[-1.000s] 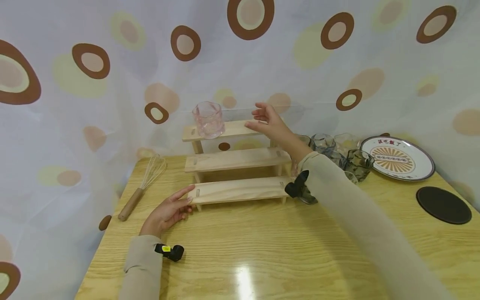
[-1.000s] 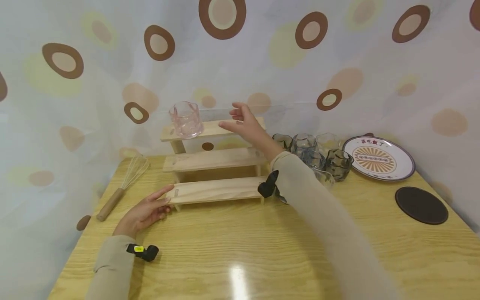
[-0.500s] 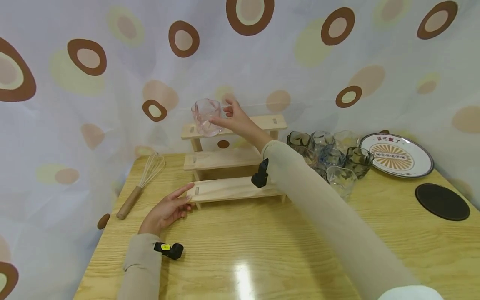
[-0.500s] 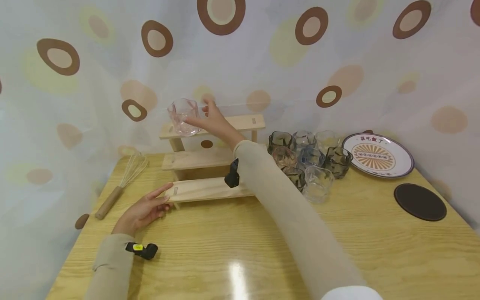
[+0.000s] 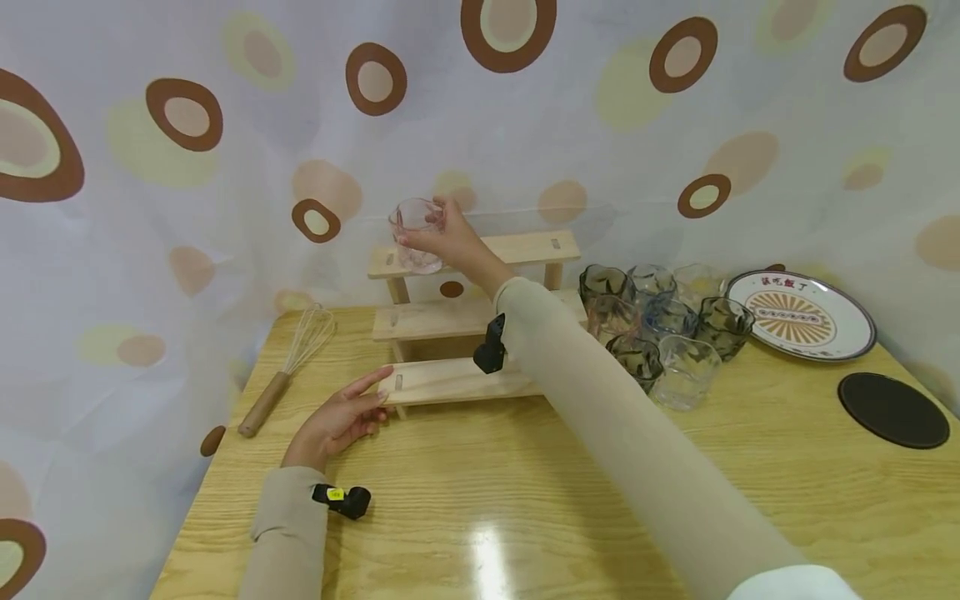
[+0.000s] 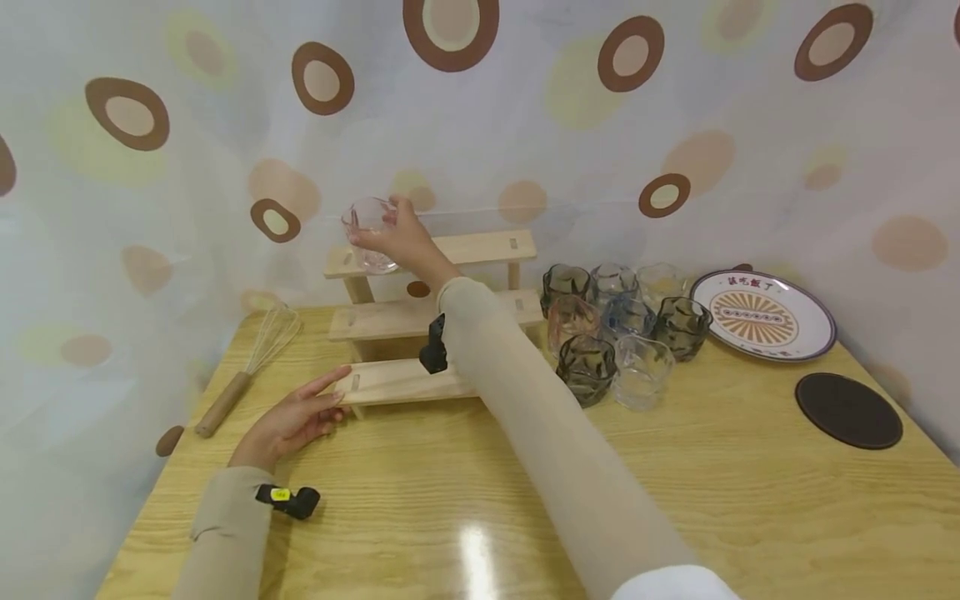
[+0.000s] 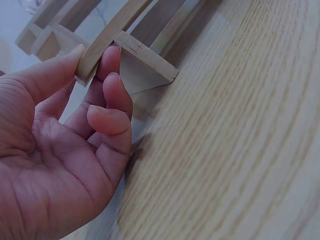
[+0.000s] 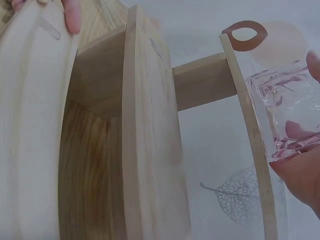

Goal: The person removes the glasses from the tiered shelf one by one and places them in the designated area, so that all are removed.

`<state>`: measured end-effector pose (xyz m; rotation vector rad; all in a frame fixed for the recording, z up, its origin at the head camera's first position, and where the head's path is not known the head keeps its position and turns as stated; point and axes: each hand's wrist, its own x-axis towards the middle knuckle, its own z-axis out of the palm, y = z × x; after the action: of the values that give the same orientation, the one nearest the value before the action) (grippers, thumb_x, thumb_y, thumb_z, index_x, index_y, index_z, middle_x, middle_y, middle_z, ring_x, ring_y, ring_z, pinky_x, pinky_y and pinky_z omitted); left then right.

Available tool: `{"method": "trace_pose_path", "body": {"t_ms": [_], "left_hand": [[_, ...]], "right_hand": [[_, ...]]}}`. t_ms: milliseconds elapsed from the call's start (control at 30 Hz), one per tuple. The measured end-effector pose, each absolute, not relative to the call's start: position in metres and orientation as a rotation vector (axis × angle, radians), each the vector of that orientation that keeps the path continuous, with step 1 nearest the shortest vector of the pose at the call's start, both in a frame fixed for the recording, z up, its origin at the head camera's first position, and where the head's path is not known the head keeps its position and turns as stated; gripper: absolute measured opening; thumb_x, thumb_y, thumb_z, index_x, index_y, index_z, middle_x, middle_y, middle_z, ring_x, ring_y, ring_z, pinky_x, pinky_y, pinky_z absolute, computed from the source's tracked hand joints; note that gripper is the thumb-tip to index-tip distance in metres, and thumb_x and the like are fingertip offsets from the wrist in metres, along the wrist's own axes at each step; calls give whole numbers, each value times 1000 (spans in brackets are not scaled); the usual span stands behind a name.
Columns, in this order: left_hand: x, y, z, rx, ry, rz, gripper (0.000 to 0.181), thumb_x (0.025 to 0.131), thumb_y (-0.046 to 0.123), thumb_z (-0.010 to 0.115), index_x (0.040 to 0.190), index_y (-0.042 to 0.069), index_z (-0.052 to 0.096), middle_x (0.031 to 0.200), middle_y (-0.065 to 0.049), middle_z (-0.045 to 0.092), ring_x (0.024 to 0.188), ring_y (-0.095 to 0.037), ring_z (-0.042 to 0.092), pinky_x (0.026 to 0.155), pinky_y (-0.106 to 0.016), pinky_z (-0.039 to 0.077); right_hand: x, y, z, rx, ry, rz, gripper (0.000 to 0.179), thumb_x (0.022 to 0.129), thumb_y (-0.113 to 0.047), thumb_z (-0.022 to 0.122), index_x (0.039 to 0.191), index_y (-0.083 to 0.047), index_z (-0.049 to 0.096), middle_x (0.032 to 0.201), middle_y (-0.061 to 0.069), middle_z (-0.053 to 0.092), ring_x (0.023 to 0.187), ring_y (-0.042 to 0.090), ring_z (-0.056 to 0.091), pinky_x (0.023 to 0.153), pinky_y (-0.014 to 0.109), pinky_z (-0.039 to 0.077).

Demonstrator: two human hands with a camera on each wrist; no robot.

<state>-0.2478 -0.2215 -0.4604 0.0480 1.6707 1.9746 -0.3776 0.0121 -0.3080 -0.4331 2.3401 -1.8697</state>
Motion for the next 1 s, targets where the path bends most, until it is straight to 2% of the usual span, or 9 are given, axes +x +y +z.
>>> {"method": "trace_pose_path", "body": {"t_ms": [167, 600, 1000], "left_hand": [[-248, -222, -461, 44, 1671, 1971, 54, 99, 12, 50, 150, 18, 32, 84, -1, 65, 70, -8, 55, 56, -19, 42], [-246, -221, -461, 52, 1681, 1960, 56, 99, 12, 51, 150, 19, 30, 85, -1, 65, 70, -8, 55, 56, -19, 43], [-246, -222, -460, 65, 1705, 1944, 57, 99, 14, 52, 150, 18, 29, 88, -2, 61, 72, -9, 56, 57, -20, 43]], "right_hand": [[-376, 10, -312, -422, 2360, -1909, 86, 82, -31, 75, 146, -11, 22, 143, 11, 38, 132, 21, 35, 105, 35, 35], [-370, 12, -310, -418, 2377, -1922, 80, 82, -31, 76, 144, -10, 29, 142, 11, 40, 132, 22, 35, 107, 36, 33], [-359, 46, -313, -457, 2469, -1898, 79, 79, -32, 78, 143, -13, 36, 139, 4, 49, 123, 16, 43, 100, 34, 38]]}}
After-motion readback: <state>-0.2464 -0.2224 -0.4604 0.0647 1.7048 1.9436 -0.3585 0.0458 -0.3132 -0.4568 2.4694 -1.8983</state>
